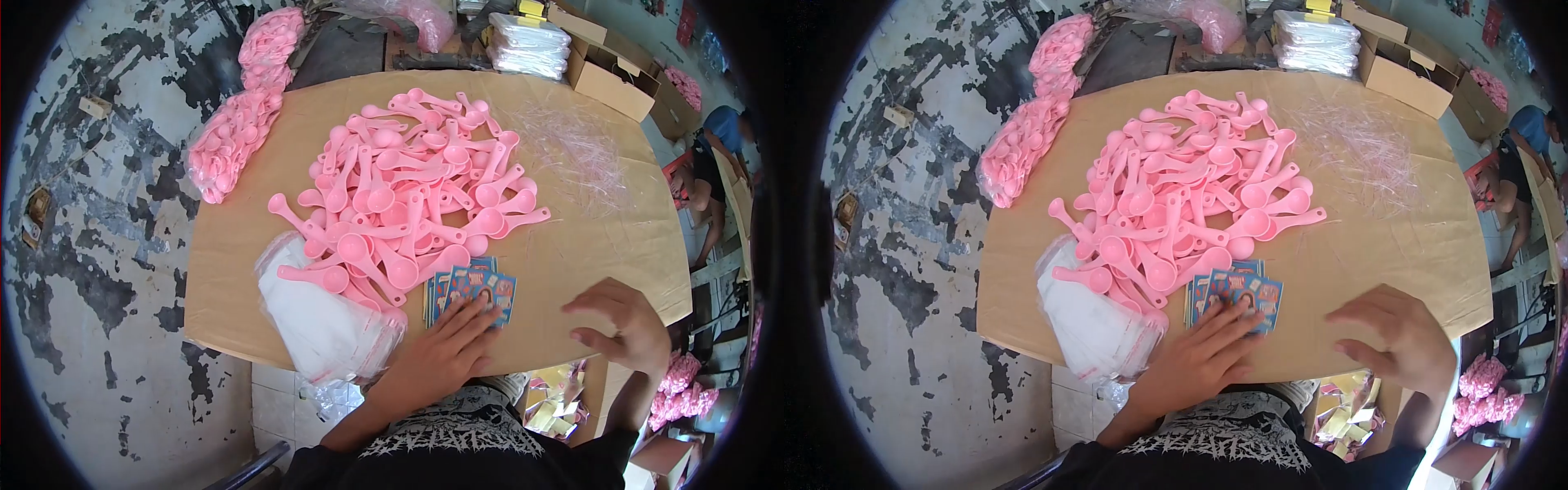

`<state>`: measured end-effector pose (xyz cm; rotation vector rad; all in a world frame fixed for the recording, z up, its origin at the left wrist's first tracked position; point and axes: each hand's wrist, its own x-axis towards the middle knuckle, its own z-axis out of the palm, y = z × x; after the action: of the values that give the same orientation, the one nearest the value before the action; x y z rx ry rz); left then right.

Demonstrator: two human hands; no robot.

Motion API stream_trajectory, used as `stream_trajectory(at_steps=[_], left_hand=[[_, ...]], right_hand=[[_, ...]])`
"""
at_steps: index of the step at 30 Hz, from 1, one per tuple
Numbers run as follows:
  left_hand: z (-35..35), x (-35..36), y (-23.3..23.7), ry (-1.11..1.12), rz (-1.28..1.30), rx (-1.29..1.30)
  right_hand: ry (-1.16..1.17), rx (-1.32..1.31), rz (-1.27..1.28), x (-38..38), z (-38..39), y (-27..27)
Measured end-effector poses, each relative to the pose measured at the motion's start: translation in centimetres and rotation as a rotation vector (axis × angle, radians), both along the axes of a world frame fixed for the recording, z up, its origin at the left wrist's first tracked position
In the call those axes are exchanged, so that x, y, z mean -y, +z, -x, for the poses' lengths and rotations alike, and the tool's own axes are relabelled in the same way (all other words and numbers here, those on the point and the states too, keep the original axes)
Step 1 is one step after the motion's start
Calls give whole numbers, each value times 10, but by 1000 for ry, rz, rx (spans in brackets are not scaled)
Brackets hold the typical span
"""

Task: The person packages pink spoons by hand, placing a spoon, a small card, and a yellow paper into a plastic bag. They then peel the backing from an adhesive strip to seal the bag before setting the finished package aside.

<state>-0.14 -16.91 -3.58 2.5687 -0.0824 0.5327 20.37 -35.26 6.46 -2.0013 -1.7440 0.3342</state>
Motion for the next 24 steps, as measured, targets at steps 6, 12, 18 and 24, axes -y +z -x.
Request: stream_trajectory(at_steps=[6,12,18,24], left_hand=[[27,0,14,93,169,145],[103,-10,6,394,146,159],[120,-12,-16,626,21,124],[128,-18,-23,579,30,186]], right_hand=[[201,-30,-235,-104,45,-9],[391,138,-176,-179,91,-68],[433,41,58,-203,96,-64],[442,3,29,-201,93,-53]])
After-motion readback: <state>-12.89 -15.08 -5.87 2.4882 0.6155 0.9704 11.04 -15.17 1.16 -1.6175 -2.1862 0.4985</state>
